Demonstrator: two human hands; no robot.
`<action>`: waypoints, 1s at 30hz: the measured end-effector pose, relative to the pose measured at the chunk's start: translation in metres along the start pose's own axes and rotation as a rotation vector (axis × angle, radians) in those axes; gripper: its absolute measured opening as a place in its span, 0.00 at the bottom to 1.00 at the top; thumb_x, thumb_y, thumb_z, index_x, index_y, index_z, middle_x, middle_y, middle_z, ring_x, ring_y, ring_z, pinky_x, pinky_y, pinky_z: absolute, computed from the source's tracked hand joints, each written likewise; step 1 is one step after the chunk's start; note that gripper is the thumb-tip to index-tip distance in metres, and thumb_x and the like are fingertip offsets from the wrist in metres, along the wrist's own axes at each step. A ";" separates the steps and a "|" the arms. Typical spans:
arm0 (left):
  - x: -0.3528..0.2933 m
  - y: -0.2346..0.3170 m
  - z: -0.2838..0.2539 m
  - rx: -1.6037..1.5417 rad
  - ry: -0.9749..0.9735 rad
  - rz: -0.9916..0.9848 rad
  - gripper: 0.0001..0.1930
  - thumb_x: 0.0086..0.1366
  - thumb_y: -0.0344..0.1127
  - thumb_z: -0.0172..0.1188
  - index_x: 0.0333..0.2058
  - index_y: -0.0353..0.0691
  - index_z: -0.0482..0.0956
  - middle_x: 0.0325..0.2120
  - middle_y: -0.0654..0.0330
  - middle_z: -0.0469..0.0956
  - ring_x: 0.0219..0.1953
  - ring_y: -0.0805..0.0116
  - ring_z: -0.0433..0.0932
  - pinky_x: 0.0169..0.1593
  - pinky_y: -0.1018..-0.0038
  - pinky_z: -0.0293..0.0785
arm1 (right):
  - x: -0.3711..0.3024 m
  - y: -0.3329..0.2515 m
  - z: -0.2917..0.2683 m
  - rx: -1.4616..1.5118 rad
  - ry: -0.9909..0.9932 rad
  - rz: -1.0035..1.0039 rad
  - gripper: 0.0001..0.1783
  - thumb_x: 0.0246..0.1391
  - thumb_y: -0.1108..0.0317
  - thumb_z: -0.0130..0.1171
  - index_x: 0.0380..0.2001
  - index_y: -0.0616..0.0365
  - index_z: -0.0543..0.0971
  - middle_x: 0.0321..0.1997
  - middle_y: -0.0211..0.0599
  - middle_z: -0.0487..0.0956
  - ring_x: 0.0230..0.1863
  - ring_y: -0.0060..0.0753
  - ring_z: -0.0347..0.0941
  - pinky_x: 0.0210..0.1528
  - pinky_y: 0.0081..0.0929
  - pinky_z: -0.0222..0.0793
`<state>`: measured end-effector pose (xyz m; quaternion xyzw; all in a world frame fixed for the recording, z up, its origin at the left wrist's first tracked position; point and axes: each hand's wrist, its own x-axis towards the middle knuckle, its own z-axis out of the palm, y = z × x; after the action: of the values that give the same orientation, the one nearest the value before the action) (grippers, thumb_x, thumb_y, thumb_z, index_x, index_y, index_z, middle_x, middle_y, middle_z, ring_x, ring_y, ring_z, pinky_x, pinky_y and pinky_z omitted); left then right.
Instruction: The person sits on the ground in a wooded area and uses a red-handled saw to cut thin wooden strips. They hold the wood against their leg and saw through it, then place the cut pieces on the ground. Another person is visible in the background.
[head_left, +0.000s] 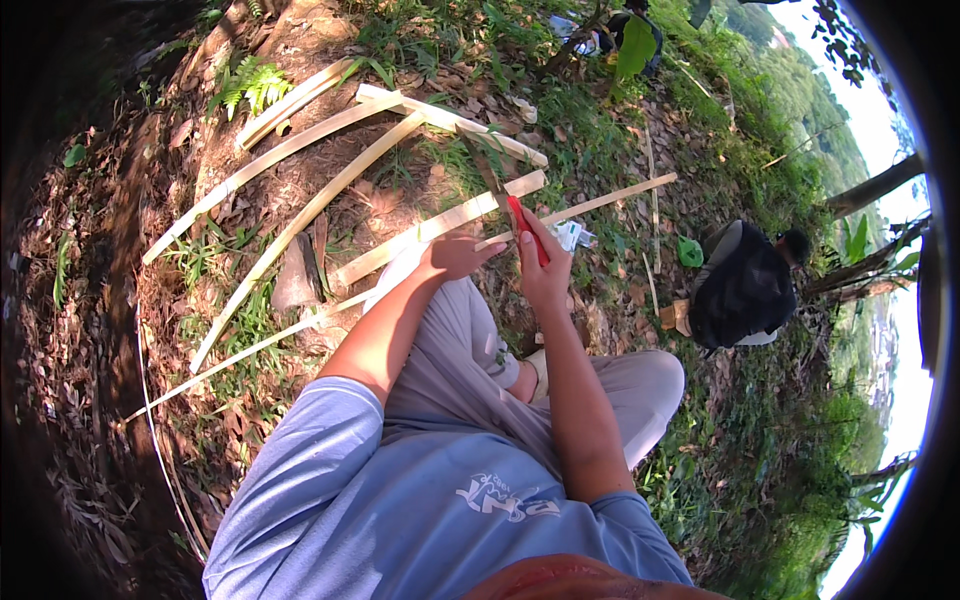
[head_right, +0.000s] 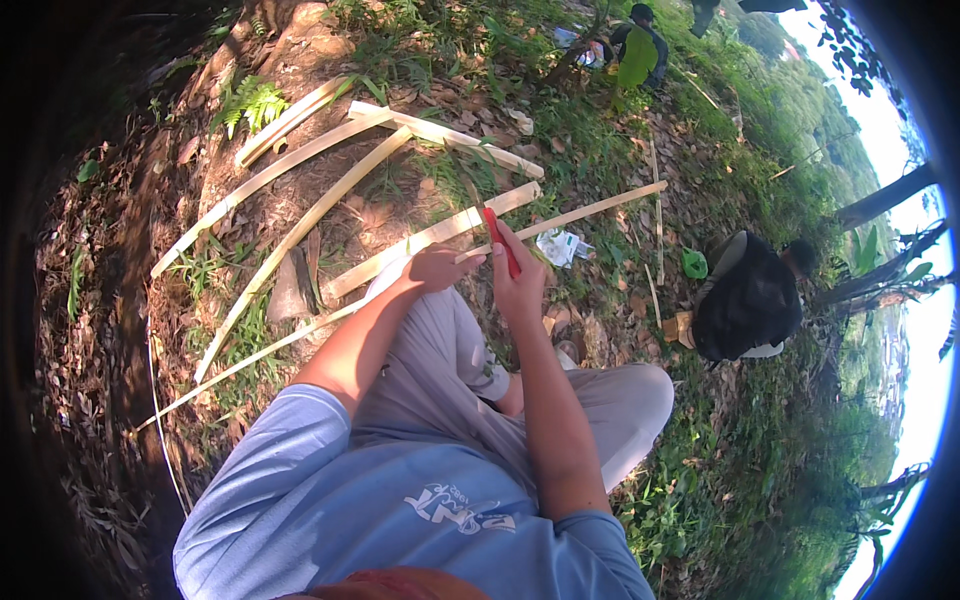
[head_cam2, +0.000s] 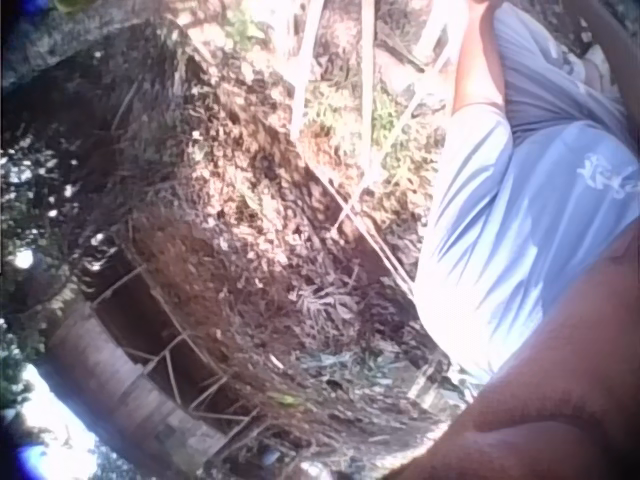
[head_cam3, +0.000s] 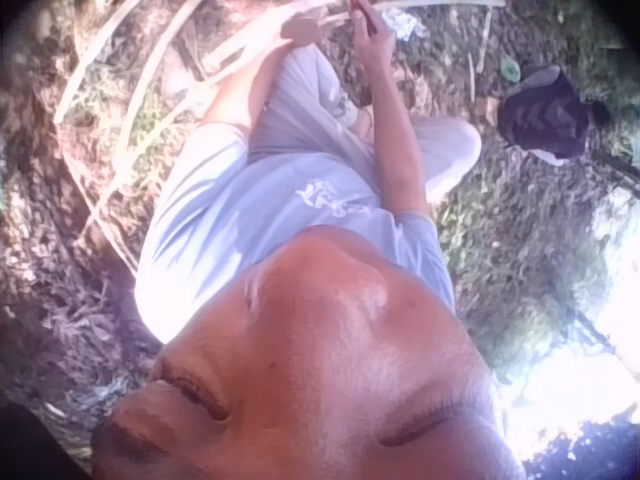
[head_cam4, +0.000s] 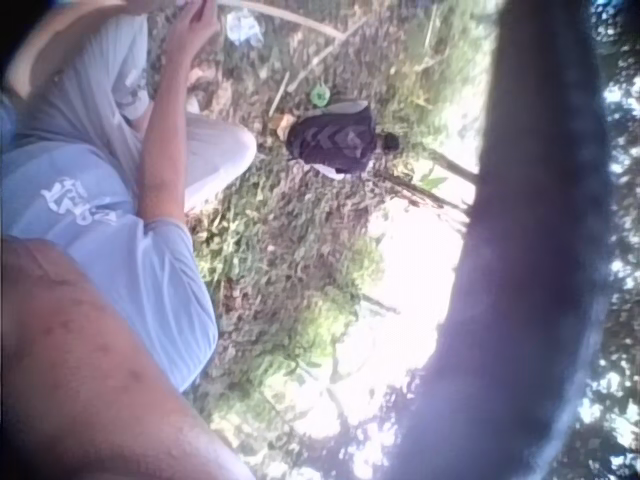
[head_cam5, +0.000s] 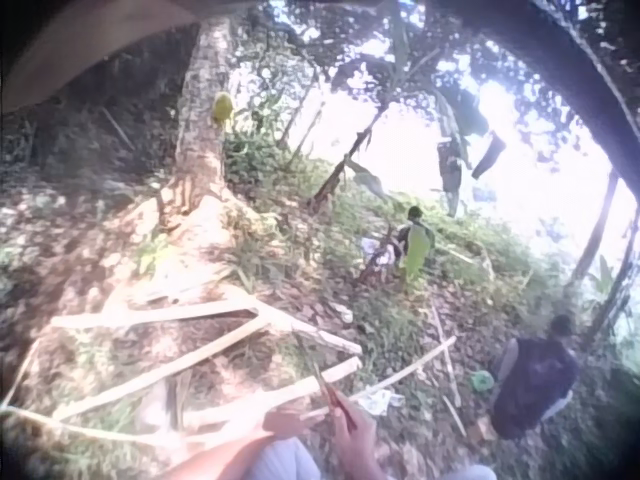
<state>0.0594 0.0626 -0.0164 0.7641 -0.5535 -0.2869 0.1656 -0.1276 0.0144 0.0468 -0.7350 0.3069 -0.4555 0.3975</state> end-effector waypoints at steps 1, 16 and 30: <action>-0.003 0.002 -0.002 -0.008 -0.009 -0.014 0.50 0.71 0.82 0.42 0.36 0.32 0.89 0.38 0.42 0.87 0.46 0.43 0.86 0.55 0.53 0.78 | -0.002 0.001 0.000 -0.001 -0.009 0.014 0.21 0.73 0.68 0.58 0.64 0.64 0.81 0.52 0.52 0.89 0.50 0.32 0.85 0.55 0.30 0.77; -0.006 0.002 -0.004 -0.009 0.045 0.055 0.53 0.70 0.83 0.41 0.28 0.29 0.88 0.30 0.41 0.85 0.41 0.45 0.85 0.50 0.53 0.78 | -0.010 -0.002 -0.010 -0.028 -0.060 0.041 0.22 0.74 0.68 0.56 0.65 0.67 0.80 0.59 0.48 0.87 0.60 0.31 0.81 0.64 0.30 0.73; -0.003 -0.005 -0.010 0.025 0.024 0.047 0.46 0.75 0.76 0.43 0.34 0.34 0.89 0.40 0.47 0.87 0.54 0.49 0.83 0.63 0.59 0.76 | -0.020 -0.015 -0.021 -0.018 -0.085 0.119 0.22 0.75 0.67 0.57 0.66 0.64 0.80 0.58 0.48 0.87 0.58 0.30 0.81 0.61 0.28 0.74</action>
<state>0.0687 0.0659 -0.0106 0.7564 -0.5728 -0.2667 0.1695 -0.1531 0.0318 0.0567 -0.7376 0.3373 -0.3967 0.4299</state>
